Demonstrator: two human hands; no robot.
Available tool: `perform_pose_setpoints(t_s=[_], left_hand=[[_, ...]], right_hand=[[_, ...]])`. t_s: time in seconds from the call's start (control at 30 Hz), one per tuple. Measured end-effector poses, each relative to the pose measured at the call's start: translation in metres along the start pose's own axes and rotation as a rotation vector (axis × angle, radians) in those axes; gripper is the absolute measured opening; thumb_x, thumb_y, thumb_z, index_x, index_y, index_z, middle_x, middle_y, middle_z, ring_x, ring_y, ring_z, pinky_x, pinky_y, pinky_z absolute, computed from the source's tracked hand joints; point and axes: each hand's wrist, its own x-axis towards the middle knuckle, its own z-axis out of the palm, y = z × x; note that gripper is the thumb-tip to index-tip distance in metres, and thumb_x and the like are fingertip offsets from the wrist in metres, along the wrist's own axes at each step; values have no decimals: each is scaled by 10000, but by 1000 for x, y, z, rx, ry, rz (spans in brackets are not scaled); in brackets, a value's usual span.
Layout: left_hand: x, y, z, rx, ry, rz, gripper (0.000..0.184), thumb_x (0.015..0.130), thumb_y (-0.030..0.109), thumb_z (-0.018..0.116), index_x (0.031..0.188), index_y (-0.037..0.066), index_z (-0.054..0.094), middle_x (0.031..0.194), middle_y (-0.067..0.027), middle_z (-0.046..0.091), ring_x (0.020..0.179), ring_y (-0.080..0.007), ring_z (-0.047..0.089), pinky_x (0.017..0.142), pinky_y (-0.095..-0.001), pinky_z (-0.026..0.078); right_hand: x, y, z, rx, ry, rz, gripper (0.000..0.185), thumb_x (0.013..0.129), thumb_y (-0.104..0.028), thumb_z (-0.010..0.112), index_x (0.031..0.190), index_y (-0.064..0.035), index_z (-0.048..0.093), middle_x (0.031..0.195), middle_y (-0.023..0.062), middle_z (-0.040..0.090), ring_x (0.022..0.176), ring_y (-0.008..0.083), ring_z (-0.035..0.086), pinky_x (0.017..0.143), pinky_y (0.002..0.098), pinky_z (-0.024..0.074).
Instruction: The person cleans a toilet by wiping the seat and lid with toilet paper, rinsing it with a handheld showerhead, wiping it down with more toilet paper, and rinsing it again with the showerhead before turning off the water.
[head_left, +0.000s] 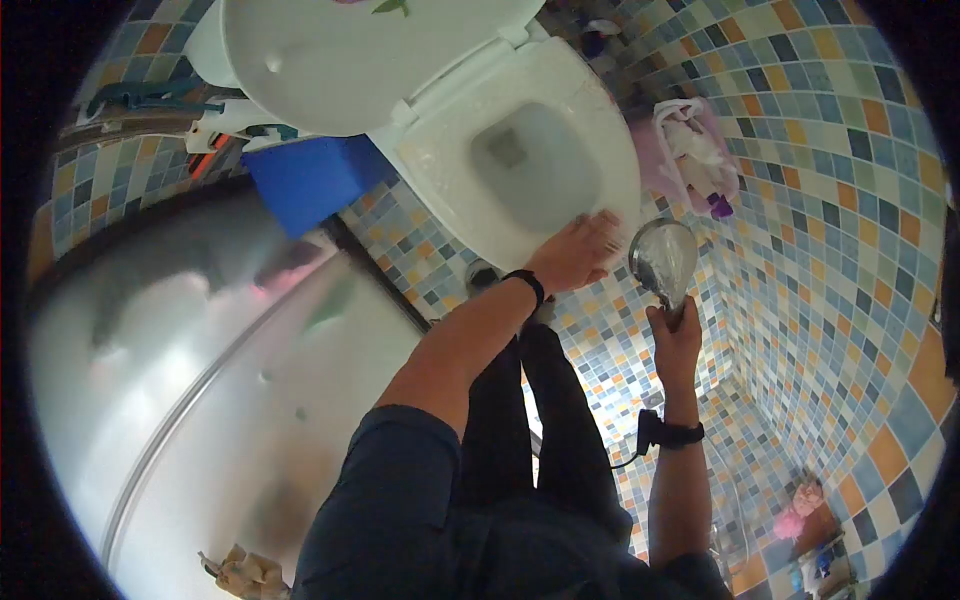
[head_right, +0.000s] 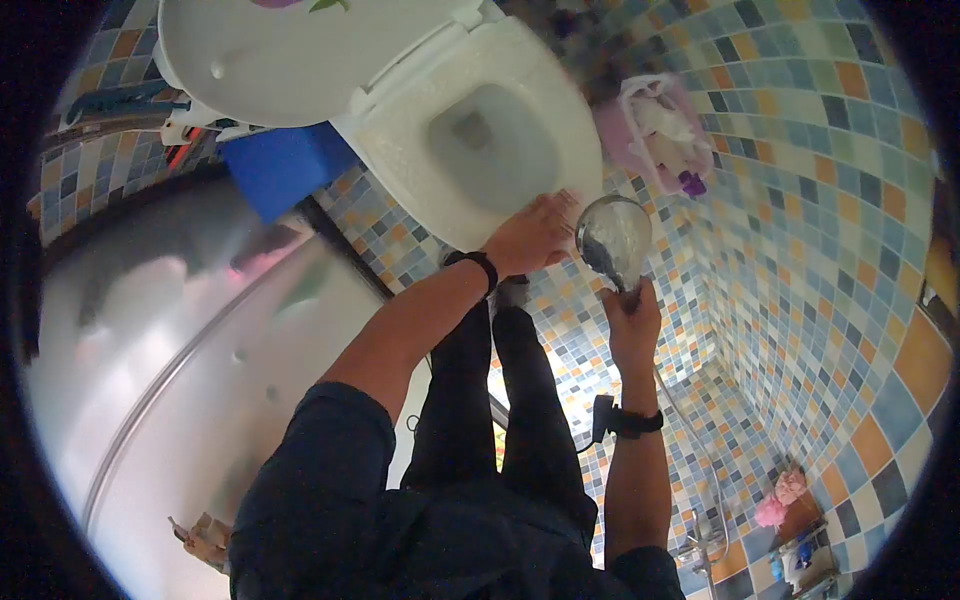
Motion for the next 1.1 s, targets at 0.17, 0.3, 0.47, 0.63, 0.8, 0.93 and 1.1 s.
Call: perform_pose_setpoints(t_s=[0.17,0.3,0.47,0.63,0.8,0.93,1.1], left_hand=[[-40,17,-5,45,27,-152,648,910,389,677,1485,149,501,1597,-139,410,1489,-358,354,1224,-518,295],[-88,-4,-23,82,-34,-299,629,959,410,622,1503,123,490,1633,-156,351,1518,-351,310,1224,-555,267],[-118,-48,-58,265,93,-467,600,995,439,575,1502,126,506,1634,-167,349,1528,-338,294,1225,-584,238],[-89,-49,-63,346,-84,-540,635,942,406,624,1463,56,525,1602,-186,395,1505,-338,334,1225,-550,253],[-56,-27,-18,104,-141,-353,673,915,416,651,1435,4,536,1527,-203,481,1437,-343,426,1221,-517,268],[-27,2,-3,-31,20,-329,746,903,335,655,1494,-55,419,1526,-227,461,1431,-357,426,1213,-456,314],[9,21,4,-128,111,-380,786,909,284,661,1532,-70,339,1579,-251,376,1458,-381,391,1212,-461,333]], right_hand=[[-14,9,10,41,18,-51,258,912,-166,774,984,-34,565,732,-13,506,679,87,435,623,278,393],[-23,-10,21,139,-43,2,260,906,-158,781,979,-37,562,729,-19,501,672,82,427,612,279,387],[-28,-33,47,101,-115,-65,270,899,-156,788,1021,-29,583,728,-15,514,669,83,436,601,286,390],[-26,-43,69,107,-224,-91,306,894,-180,791,1070,-23,596,730,22,555,661,113,496,611,304,420],[-8,-6,63,-89,-128,-50,344,892,-196,797,1104,-17,593,723,47,579,651,145,517,624,332,446],[22,-9,48,-64,69,-107,383,904,-234,795,1101,19,586,749,53,577,659,151,510,636,345,452],[48,-45,33,-25,136,-185,345,918,-228,783,1048,13,572,732,26,534,657,137,487,624,329,435]])
